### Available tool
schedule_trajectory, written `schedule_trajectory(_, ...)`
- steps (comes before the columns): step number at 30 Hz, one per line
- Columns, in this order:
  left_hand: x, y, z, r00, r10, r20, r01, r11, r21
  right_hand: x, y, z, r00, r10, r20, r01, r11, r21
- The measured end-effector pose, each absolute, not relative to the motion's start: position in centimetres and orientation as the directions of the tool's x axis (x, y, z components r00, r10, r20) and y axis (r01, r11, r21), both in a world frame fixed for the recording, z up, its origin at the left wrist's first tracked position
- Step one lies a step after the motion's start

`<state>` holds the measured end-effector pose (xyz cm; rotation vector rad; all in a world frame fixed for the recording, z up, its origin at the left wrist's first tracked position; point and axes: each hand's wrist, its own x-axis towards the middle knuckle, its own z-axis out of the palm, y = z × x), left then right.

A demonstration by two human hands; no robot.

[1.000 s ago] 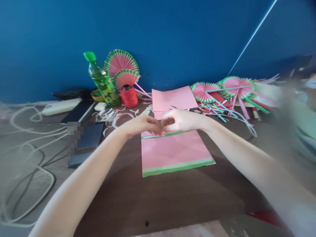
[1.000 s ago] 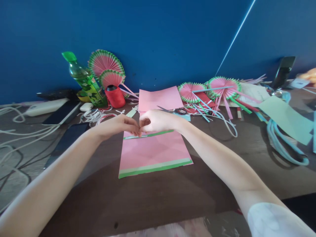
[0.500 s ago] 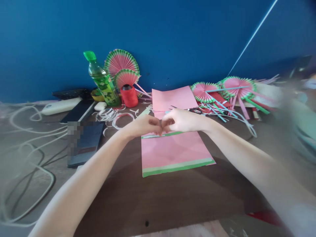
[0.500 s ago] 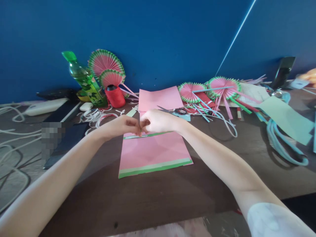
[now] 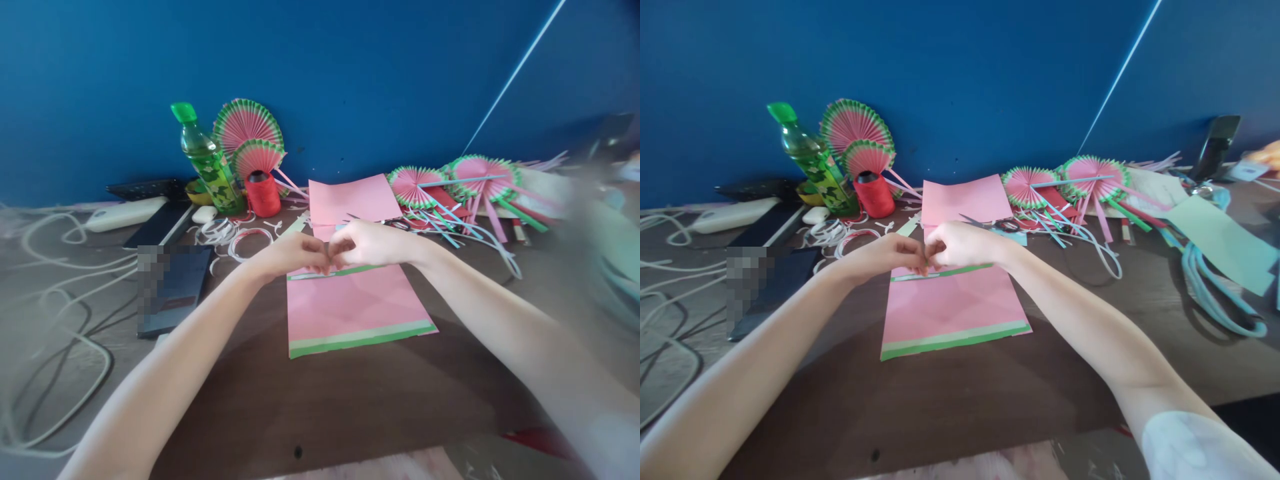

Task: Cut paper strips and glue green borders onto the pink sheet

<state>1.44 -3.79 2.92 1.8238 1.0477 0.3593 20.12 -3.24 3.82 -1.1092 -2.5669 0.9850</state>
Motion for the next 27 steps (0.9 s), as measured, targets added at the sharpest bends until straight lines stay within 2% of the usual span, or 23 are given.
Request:
schedule_trajectory(5,1.5,-3.9,2.9,0.553,0.805,-0.215,0.45,-0.072,0.89,20.0,-3.3,3.9,-0.701,0.711,-0.047,0.559,0.508,-0.655)
schedule_trajectory(13,1.5,-3.5,1.8,0.457,0.855,-0.243,0.319,0.098,0.943,19.5,-3.6,3.7,-0.656,0.745,0.117,0.506,0.55,-0.664)
schedule_trajectory(16,1.1,-3.2,1.9,0.434,0.864,-0.256,0.322,0.117,0.94,19.8,-3.5,4.5,-0.639,0.763,0.098,0.496,0.505,-0.706)
schedule_trajectory(18,0.8,-3.1,2.2,0.429,0.862,-0.27,0.325,0.131,0.937,20.3,-3.1,4.7,-0.6,0.798,0.043,0.553,0.454,-0.699)
schedule_trajectory(23,0.2,-2.8,2.4,0.447,0.843,-0.299,0.356,0.138,0.924,21.7,-1.1,3.0,-0.521,0.848,-0.097,0.763,0.412,-0.499)
schedule_trajectory(25,0.2,-2.7,2.4,0.45,0.845,-0.29,0.405,0.096,0.909,21.8,-0.7,2.4,-0.469,0.88,-0.07,0.818,0.404,-0.41)
schedule_trajectory(27,0.3,-2.7,2.4,0.454,0.853,-0.255,0.447,0.03,0.894,21.6,-0.8,2.2,-0.455,0.89,-0.005,0.823,0.419,-0.384)
